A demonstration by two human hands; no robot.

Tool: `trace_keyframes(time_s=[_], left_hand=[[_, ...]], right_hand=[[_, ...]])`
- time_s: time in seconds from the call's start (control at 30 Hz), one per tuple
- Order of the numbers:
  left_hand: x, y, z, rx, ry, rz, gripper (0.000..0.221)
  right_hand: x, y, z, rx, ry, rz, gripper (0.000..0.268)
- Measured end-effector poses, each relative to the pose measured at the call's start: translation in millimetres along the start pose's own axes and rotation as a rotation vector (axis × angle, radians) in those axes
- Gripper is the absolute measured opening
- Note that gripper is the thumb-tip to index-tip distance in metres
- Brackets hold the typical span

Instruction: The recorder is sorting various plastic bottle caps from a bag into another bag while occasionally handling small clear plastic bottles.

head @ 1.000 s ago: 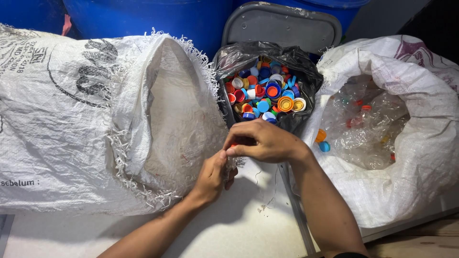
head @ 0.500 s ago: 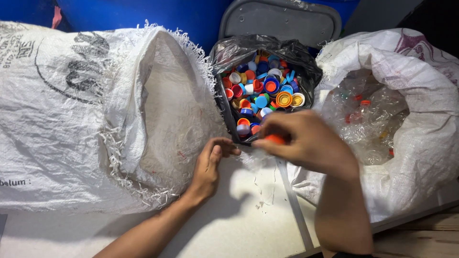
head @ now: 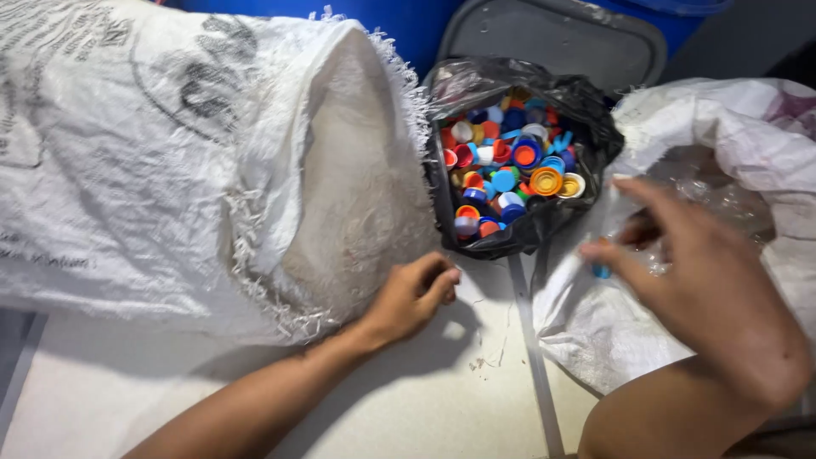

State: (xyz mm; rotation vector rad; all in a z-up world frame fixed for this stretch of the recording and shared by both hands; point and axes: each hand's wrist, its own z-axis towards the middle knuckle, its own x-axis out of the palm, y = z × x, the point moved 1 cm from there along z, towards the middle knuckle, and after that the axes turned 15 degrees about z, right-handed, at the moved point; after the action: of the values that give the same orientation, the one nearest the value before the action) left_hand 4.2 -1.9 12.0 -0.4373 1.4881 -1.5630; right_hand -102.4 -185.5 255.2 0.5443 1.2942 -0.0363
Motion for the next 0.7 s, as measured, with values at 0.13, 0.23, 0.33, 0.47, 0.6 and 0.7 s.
trace_keyframes(time_s=[0.13, 0.23, 0.33, 0.47, 0.6, 0.7], left_hand=[[-4.2, -10.8, -4.2, 0.125, 0.018, 0.194, 0.021], [-2.2, -7.1, -4.5, 0.195, 0.052, 0.357, 0.018], [22.4, 33.1, -4.4, 0.243, 0.093, 0.304, 0.018], [45.0, 64.5, 1.4, 0.647, -0.276, 0.742, 0.040], [45.5, 66.2, 14.8, 0.568, -0.209, 0.744, 0.036], [48.1, 69.6, 18.8, 0.505, -0.155, 0.729, 0.033]], right_hand=[[44.2, 36.4, 0.4, -0.457, 0.123, 0.077, 0.069], [85.6, 67.3, 1.4, -0.570, 0.406, 0.206, 0.063], [139.6, 95.5, 9.2, -0.611, 0.597, 0.244, 0.061], [215.3, 135.5, 28.7, -1.020, 0.489, 0.077, 0.053], [252.8, 156.6, 56.1, -0.850, 0.836, -0.141, 0.050], [283.4, 149.3, 79.2, -0.963, 0.650, 0.102, 0.051]])
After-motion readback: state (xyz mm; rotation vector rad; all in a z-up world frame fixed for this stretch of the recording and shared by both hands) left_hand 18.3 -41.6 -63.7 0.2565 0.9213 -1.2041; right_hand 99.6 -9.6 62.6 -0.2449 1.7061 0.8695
